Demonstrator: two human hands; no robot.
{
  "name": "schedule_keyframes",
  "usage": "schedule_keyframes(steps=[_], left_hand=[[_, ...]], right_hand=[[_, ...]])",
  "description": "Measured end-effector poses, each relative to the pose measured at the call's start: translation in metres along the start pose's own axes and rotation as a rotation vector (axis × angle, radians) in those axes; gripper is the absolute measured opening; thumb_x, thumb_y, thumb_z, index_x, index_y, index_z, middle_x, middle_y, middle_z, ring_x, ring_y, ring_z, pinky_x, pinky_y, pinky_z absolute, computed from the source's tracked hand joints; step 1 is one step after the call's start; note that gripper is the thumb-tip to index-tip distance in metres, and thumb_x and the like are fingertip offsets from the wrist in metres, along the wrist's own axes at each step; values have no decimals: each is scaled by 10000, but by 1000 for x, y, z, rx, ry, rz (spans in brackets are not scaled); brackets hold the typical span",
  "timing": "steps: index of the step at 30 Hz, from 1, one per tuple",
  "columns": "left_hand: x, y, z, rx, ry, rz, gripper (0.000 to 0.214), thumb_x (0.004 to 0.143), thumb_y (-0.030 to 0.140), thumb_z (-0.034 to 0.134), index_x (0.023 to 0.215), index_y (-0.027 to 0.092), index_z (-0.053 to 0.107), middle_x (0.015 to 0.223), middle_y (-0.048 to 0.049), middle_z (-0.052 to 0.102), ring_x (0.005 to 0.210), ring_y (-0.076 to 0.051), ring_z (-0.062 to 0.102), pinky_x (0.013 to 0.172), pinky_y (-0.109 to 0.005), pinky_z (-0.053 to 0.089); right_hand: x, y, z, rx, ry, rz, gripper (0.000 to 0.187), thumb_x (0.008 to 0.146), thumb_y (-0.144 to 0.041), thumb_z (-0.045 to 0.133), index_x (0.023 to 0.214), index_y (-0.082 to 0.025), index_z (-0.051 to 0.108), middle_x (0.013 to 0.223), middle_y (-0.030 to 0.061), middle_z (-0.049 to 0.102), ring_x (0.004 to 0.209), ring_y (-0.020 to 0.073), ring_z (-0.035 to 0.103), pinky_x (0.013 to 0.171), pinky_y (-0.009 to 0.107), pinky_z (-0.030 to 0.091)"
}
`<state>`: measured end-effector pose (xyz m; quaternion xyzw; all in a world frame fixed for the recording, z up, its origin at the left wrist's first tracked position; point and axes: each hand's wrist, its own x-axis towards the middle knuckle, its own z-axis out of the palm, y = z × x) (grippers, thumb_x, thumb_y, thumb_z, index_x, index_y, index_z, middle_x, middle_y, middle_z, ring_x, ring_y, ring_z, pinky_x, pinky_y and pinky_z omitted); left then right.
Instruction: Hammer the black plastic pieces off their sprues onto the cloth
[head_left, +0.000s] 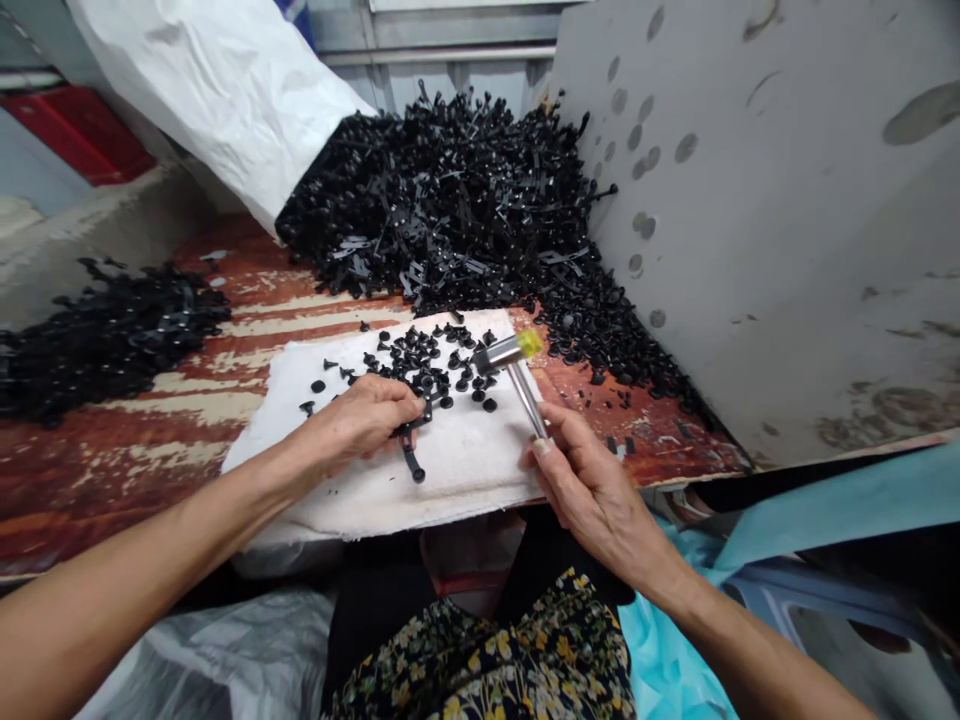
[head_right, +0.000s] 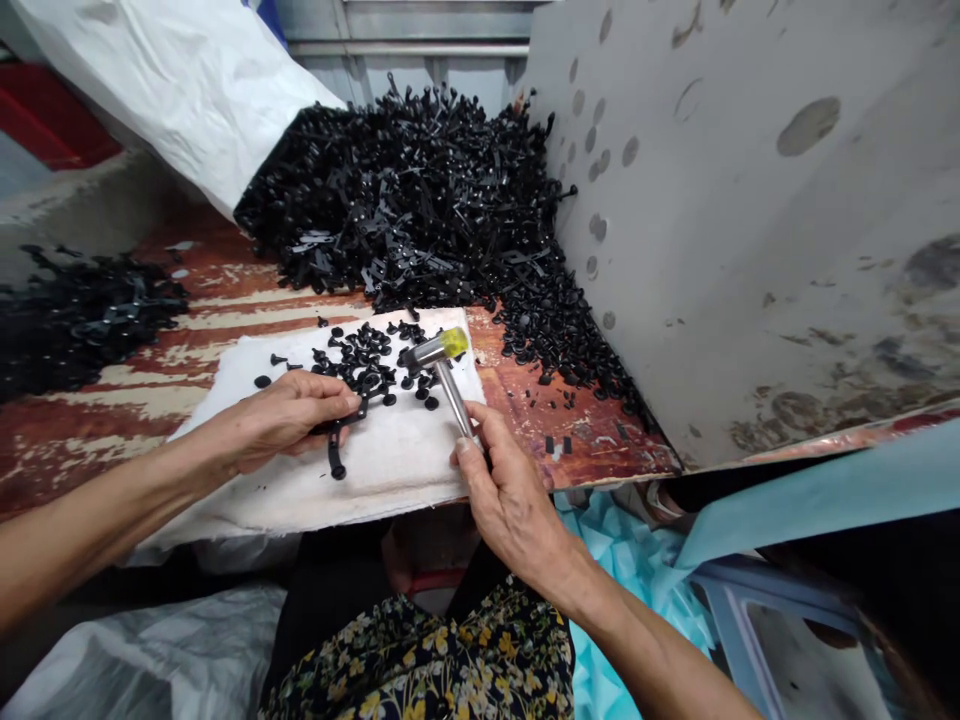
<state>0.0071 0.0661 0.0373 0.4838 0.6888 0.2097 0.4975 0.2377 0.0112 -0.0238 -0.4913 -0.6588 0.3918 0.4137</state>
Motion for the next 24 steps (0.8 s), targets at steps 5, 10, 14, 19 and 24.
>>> schedule_keyframes(steps=[5,10,14,19,24], left_hand=[[4,0,-5,-3,-48,-5,259,742,214,623,494,157,577,443,-39,577,266,-48,299,304,-192,138],[8,0,-9,29,-63,-8,232,698,202,664,493,173,560,440,-35,572,269,-62,315,298,-204,140],[9,-3,-8,34,-57,17,226,701,213,660,502,180,559,436,-29,562,275,-66,317,298,-202,145],[9,-6,-7,31,-57,24,240,723,222,635,500,181,558,415,-14,525,280,-64,311,301,-196,152],[10,-12,-8,29,-78,75,226,721,267,645,525,180,574,427,-16,533,288,-63,301,306,-195,144]], right_hand=[[7,-12,-2,-171,-24,-346,490,975,-134,427,1458,-208,464,1397,127,611,1267,220,598,1061,394,493],[15,-10,-5,-329,-63,-452,606,920,-41,418,1502,-208,443,1317,148,663,1198,267,649,1017,480,540],[16,-13,-7,-376,-71,-492,618,916,-23,403,1503,-211,444,1281,145,675,1196,274,647,979,480,567],[14,-17,-6,-429,-32,-517,615,926,-31,386,1521,-180,416,1185,175,689,1068,293,691,877,492,603],[12,-21,-8,-425,-61,-512,615,913,-16,397,1503,-184,439,1243,177,672,1107,304,676,894,487,594]])
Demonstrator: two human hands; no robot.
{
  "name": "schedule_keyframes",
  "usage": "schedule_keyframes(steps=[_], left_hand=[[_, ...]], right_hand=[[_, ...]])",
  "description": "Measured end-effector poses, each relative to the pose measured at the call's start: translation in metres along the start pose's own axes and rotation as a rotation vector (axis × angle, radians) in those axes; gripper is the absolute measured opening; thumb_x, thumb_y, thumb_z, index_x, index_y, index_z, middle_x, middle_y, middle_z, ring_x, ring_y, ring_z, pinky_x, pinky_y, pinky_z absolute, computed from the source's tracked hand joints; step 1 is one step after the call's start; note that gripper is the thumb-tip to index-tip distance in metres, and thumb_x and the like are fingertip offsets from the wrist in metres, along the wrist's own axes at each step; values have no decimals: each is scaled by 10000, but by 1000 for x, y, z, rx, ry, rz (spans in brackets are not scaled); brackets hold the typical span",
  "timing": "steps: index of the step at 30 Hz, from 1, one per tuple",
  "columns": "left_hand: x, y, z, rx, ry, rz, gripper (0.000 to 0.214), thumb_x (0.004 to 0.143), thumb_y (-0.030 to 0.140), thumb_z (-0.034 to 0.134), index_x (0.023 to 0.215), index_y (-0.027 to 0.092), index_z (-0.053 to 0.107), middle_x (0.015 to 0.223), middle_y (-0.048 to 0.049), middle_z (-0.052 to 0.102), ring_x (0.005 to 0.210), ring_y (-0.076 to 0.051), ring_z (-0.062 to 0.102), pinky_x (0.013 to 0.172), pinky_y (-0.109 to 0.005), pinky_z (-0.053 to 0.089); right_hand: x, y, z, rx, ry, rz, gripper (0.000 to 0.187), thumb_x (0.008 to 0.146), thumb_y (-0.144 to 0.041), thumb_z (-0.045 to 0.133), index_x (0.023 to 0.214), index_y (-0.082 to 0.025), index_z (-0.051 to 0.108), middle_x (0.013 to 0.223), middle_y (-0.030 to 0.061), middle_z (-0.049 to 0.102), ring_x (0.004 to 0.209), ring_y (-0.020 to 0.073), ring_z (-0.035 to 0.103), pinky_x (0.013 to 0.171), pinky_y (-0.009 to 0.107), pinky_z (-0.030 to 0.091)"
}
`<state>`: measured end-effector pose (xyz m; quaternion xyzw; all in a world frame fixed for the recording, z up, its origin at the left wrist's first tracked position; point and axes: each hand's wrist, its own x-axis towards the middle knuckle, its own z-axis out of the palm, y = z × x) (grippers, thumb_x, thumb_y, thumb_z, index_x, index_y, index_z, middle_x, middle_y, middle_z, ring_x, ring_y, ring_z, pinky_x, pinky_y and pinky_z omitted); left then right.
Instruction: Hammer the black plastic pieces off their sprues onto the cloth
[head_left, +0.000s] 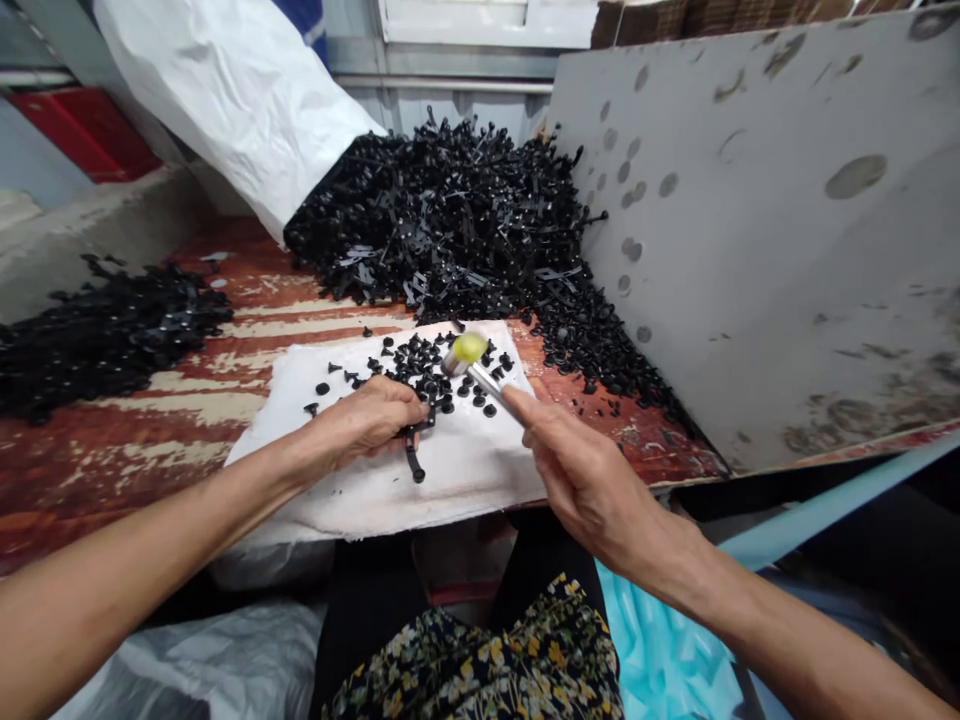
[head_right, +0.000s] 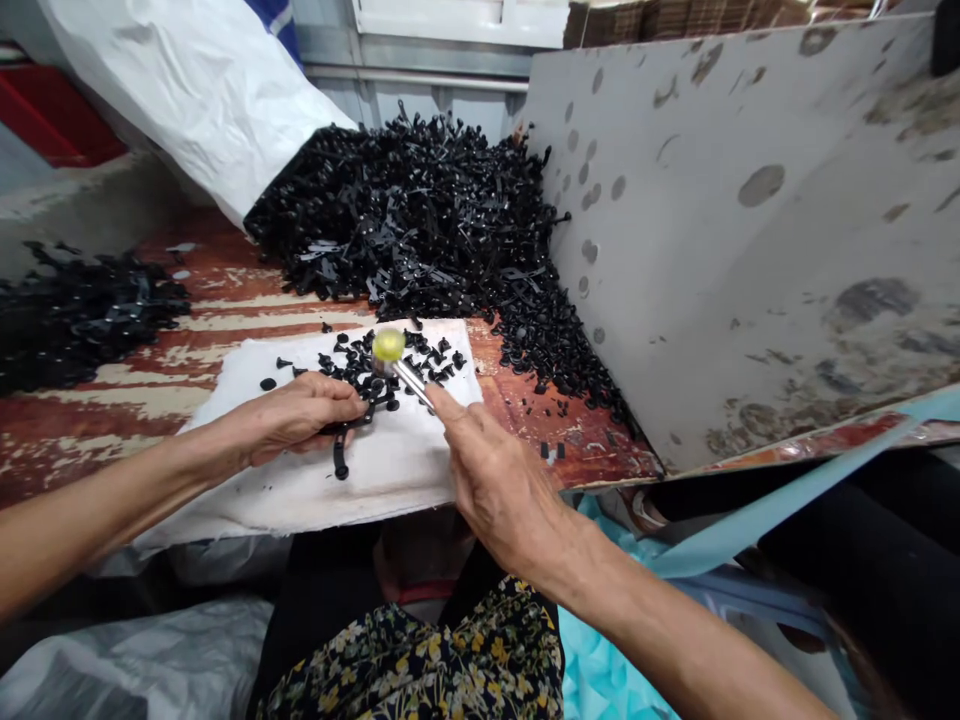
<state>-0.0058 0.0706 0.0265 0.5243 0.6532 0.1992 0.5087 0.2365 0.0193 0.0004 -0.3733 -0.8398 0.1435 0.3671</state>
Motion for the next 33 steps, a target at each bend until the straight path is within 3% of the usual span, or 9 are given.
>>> schedule_keyframes(steps=[3,6,8,12,15,22,27,33], left_hand=[[0,-1,1,-26,-7,-9,238,717,269,655,516,179,564,407,0,490,299,-61,303,316,-189,145],[-2,1,4,-17,-1,-12,258,726,279,646,507,169,566,402,-3,484,299,-56,292,327,-193,148],[-6,2,4,11,17,-24,267,727,305,643,513,164,566,398,3,476,306,-53,281,338,-193,142],[-24,-6,-1,9,29,-9,332,669,449,694,567,160,564,450,36,475,400,-52,330,398,-169,238],[-36,-15,-7,-57,22,-3,421,588,549,722,597,165,551,515,52,473,492,-68,398,471,-176,336],[-30,-21,-9,12,-21,31,449,594,590,687,623,179,511,490,72,407,459,-55,314,454,-182,236],[-24,-20,-8,77,-50,97,422,658,588,611,630,178,514,485,52,461,437,-53,301,446,-195,214],[-22,-24,-9,90,-58,94,422,677,596,587,627,193,470,490,66,419,442,-53,277,451,-204,182]], right_hand=[[-2,-5,2,25,143,-9,644,931,-22,398,1538,-238,374,1325,155,641,1156,278,657,937,442,577],[-2,-4,6,-42,-56,49,610,898,-28,406,1485,-185,467,1132,165,716,1001,291,718,844,450,610],[-1,-2,5,-18,-97,75,579,906,-44,410,1468,-160,486,1124,165,725,994,280,724,855,445,610],[-2,-4,-1,100,100,84,538,960,-103,425,1492,-185,458,1335,146,660,1116,229,693,982,403,565],[-11,-5,3,160,113,172,511,966,-134,449,1471,-201,496,1316,123,682,1141,221,690,989,378,560],[-26,0,23,199,61,287,454,970,-185,442,1403,-154,572,1286,127,707,1157,217,688,992,343,552],[-28,2,23,180,54,278,450,978,-191,451,1410,-120,558,1322,145,686,1172,198,684,973,283,552],[-29,2,23,181,54,278,448,984,-184,454,1419,-146,553,1351,124,670,1210,188,660,1001,265,535]])
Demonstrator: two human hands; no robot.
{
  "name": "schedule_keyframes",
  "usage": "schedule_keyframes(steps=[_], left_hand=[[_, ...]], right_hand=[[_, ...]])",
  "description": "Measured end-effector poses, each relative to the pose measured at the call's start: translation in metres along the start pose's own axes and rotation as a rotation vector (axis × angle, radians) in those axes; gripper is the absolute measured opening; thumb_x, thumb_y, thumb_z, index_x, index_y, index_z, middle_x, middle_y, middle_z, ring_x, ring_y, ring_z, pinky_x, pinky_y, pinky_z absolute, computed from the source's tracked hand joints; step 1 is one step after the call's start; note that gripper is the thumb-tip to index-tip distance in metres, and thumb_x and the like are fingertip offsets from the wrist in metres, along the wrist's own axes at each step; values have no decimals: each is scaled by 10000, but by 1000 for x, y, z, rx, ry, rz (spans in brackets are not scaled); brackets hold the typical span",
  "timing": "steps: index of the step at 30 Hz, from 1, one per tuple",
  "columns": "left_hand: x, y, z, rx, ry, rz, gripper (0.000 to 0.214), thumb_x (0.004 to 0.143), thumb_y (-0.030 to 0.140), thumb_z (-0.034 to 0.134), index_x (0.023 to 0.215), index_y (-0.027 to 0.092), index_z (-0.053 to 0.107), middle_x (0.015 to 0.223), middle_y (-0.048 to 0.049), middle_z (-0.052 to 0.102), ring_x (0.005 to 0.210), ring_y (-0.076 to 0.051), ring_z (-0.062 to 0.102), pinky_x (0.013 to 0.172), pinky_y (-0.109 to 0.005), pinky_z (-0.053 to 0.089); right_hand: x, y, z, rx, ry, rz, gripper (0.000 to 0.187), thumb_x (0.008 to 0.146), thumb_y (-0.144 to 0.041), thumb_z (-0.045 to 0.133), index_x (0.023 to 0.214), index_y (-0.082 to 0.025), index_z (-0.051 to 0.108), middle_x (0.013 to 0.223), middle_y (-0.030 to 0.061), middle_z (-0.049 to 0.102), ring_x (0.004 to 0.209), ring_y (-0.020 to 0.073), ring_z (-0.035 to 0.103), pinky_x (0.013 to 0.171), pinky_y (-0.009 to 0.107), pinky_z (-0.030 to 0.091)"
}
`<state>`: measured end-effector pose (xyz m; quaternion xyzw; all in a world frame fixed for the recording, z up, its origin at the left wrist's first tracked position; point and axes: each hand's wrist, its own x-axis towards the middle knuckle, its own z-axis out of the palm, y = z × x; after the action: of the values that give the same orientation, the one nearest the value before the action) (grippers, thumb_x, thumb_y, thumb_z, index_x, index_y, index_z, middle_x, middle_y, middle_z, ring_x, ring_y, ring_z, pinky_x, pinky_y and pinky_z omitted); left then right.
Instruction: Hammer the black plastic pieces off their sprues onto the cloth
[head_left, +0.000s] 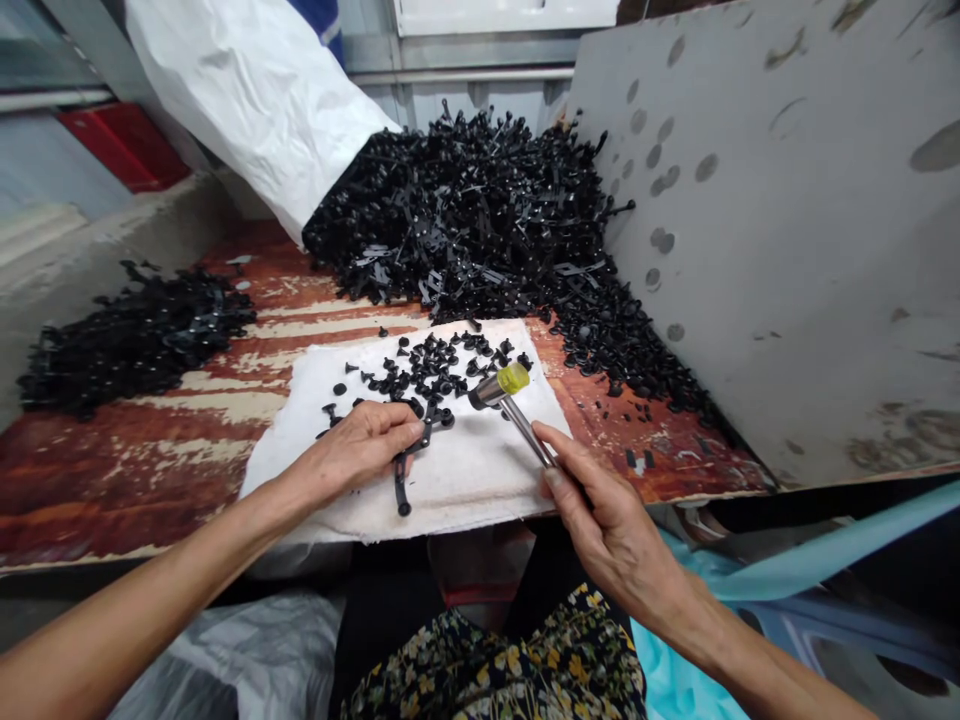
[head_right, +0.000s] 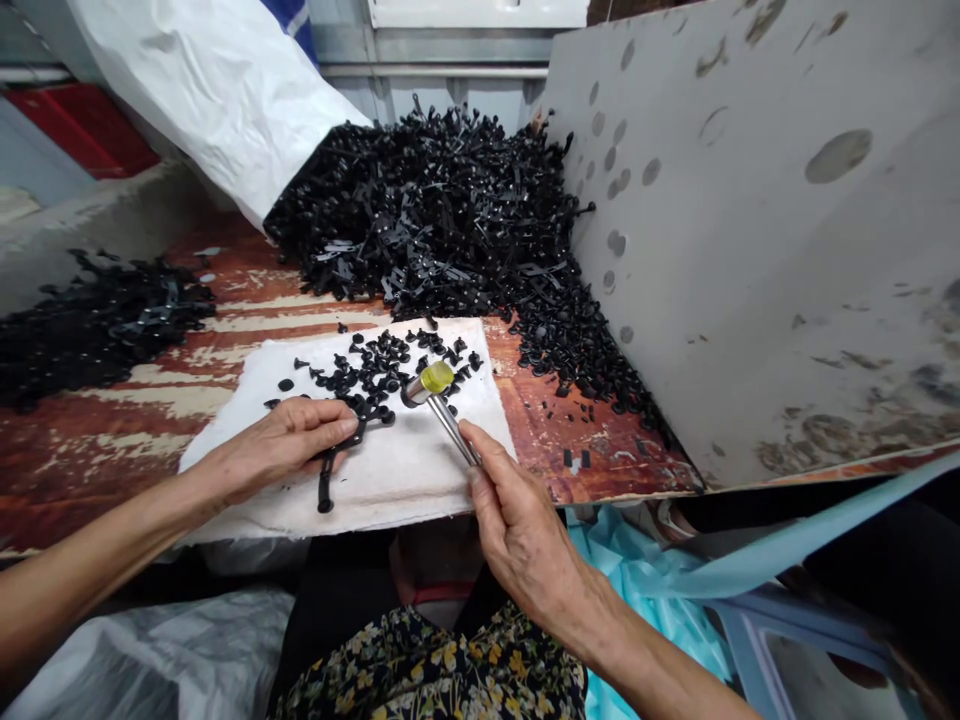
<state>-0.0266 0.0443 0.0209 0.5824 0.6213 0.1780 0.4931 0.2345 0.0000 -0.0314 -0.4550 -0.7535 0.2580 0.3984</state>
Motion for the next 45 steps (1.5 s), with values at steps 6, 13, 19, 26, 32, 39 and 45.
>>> schedule_keyframes(steps=[6,13,19,26,32,39,45], left_hand=[[2,-3,1,-22,2,-10,400,688,579,584,668,189,498,519,53,464,467,-68,323,471,-213,227],[1,3,0,11,11,8,411,674,593,572,606,198,483,490,40,490,455,-72,316,468,-220,234],[3,-6,-1,-13,-12,23,408,723,587,570,646,193,499,517,43,494,467,-77,322,470,-215,227],[2,-3,-2,24,-36,16,407,728,589,576,633,203,489,517,37,501,469,-90,341,454,-223,224],[5,-8,-4,13,-47,-5,462,733,645,569,620,212,457,491,53,453,435,-79,294,425,-227,190],[6,-4,-7,-79,-128,-156,564,689,759,583,659,210,458,474,63,453,416,-64,254,420,-225,146],[7,-8,-12,-108,-192,-206,606,709,796,579,668,203,460,478,68,435,423,-59,236,423,-222,127]], right_hand=[[1,-2,0,-16,8,-25,434,975,-168,459,1389,-117,577,1341,131,675,1217,187,655,1021,259,520],[0,-3,0,-39,24,-38,419,986,-188,440,1362,-87,595,1280,145,709,1169,183,685,1013,265,522],[-2,-1,0,-66,37,-47,419,979,-186,460,1366,-97,596,1277,152,708,1155,197,694,984,275,542],[1,-3,0,-46,34,-33,434,968,-173,467,1380,-166,603,1290,118,705,1144,214,699,979,316,552],[0,-1,-3,-57,17,-93,471,975,-143,472,1437,-189,549,1330,97,684,1192,200,667,1015,287,523],[-6,12,-7,-42,-53,-141,715,957,-98,530,1585,-335,283,1456,16,588,1270,190,604,1035,231,502],[-10,16,-5,36,-3,-105,664,974,-134,520,1571,-348,323,1383,21,653,1184,222,670,967,248,558]])
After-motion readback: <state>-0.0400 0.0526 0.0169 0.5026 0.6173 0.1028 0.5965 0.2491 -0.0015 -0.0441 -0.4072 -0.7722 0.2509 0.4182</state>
